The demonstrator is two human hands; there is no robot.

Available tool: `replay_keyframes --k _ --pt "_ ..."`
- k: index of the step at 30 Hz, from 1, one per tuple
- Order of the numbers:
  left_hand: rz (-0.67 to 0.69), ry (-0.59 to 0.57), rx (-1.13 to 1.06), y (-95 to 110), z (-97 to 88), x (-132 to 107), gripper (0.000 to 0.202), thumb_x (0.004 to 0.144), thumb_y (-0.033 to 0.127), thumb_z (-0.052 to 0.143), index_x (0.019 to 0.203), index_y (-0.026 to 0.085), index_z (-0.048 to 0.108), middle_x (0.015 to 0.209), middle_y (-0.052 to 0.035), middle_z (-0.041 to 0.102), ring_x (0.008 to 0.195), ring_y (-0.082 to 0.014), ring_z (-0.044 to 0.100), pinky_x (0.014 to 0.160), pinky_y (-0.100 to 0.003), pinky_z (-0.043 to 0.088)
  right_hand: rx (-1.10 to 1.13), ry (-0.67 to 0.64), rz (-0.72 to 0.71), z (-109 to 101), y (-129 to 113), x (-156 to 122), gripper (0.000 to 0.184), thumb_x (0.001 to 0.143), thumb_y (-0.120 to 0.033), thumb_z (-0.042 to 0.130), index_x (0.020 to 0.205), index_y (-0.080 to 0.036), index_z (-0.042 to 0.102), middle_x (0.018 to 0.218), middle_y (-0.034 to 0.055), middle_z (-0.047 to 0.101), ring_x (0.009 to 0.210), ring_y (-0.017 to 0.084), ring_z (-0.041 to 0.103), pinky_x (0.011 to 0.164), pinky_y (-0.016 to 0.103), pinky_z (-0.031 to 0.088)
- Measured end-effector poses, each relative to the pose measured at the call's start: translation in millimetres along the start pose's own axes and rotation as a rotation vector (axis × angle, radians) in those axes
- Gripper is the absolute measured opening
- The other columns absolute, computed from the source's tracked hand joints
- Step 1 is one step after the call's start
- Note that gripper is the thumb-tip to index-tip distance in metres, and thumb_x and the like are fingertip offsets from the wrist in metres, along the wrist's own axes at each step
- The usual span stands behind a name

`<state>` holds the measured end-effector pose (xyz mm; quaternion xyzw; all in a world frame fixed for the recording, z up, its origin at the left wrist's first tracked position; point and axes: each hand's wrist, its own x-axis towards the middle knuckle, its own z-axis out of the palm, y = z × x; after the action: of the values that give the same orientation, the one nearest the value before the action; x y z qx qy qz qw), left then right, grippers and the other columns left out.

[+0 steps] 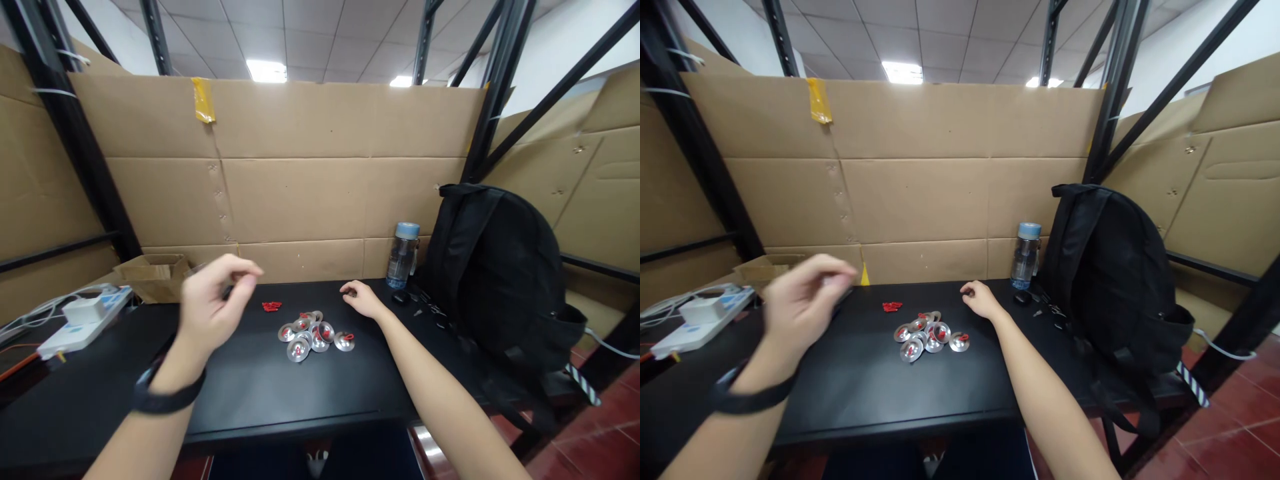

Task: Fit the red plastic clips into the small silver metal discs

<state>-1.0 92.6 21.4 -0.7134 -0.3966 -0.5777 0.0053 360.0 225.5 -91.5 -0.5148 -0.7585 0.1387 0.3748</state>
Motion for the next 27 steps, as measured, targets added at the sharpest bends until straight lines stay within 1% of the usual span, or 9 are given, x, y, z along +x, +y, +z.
replay_keyframes --k 3,5,8,10,13,18,20,24,27 --pt "-0.112 -0.124 -0.038 -44 46.7 10 0.021 0.089 0.034 0.057 0.090 0.019 0.071 0.083 -0.0015 0.072 0.071 -0.0157 0.064 0.067 -0.026 0.051 -0.011 0.016 -0.013 -2 1 0 0.023 0.077 -0.010 0.065 0.096 -0.018 0.074 0.095 0.0048 0.066 0.085 0.017 0.062 0.084 0.031 0.049" --pt "-0.187 -0.173 -0.020 -75 75.6 8 0.021 0.088 0.033 0.056 0.088 0.019 0.071 0.081 -0.0012 0.072 0.070 -0.0155 0.064 0.068 -0.025 0.050 -0.019 0.027 -0.012 -4 2 0 0.023 0.076 -0.011 0.065 0.095 -0.019 0.074 0.094 0.0043 0.066 0.085 0.018 0.062 0.084 0.031 0.049" --pt "-0.235 -0.172 0.073 -109 96.9 -3 0.022 0.087 0.030 0.052 0.090 0.019 0.071 0.080 -0.0011 0.072 0.070 -0.0158 0.064 0.071 -0.026 0.049 -0.022 0.041 0.007 -5 4 1 0.024 0.075 -0.012 0.064 0.095 -0.019 0.074 0.094 0.0039 0.066 0.087 0.018 0.062 0.083 0.031 0.049" --pt "-0.219 -0.217 0.119 -120 96.6 -11 0.022 0.087 0.027 0.051 0.092 0.020 0.071 0.080 -0.0014 0.071 0.070 -0.0160 0.063 0.072 -0.027 0.050 -0.026 0.047 0.014 -5 6 1 0.024 0.074 -0.012 0.064 0.094 -0.020 0.074 0.093 0.0039 0.067 0.088 0.018 0.062 0.083 0.031 0.049" --pt "-0.189 -0.294 0.178 -132 85.6 -21 0.023 0.084 0.023 0.051 0.097 0.020 0.070 0.086 -0.0026 0.071 0.077 -0.0175 0.065 0.078 -0.029 0.051 -0.028 0.052 0.003 -4 7 1 0.023 0.074 -0.013 0.063 0.093 -0.020 0.074 0.093 0.0041 0.067 0.088 0.019 0.063 0.084 0.031 0.049" --pt "-0.225 -0.406 0.326 -145 71.1 -27 0.032 0.083 0.026 0.058 0.114 0.023 0.068 0.121 -0.0066 0.067 0.115 -0.0243 0.063 0.099 -0.035 0.048 -0.024 0.041 -0.018 -3 6 2 0.023 0.075 -0.016 0.063 0.095 -0.020 0.074 0.096 0.0047 0.067 0.091 0.019 0.063 0.086 0.032 0.049" --pt "-0.258 -0.464 0.361 -144 70.0 -27 0.036 0.085 0.028 0.060 0.120 0.024 0.066 0.130 -0.0068 0.064 0.123 -0.0261 0.059 0.105 -0.039 0.045 -0.034 0.037 -0.021 -4 6 2 0.022 0.077 -0.016 0.062 0.096 -0.020 0.073 0.097 0.0051 0.067 0.092 0.020 0.063 0.087 0.033 0.048" --pt "-0.249 -0.586 0.351 -140 73.4 -30 0.038 0.085 0.029 0.063 0.122 0.027 0.068 0.136 -0.0059 0.062 0.128 -0.0262 0.057 0.110 -0.040 0.041 -0.204 0.044 0.018 -8 11 0 0.022 0.079 -0.018 0.064 0.098 -0.022 0.073 0.106 0.0081 0.066 0.104 0.025 0.060 0.093 0.038 0.045" --pt "-0.234 -0.670 0.308 -140 77.4 -33 0.037 0.082 0.026 0.064 0.119 0.028 0.071 0.131 -0.0041 0.066 0.121 -0.0245 0.062 0.108 -0.036 0.044 -0.383 0.023 0.098 -10 16 -3 0.026 0.081 -0.021 0.065 0.105 -0.023 0.073 0.117 0.0115 0.065 0.115 0.033 0.055 0.095 0.046 0.042"
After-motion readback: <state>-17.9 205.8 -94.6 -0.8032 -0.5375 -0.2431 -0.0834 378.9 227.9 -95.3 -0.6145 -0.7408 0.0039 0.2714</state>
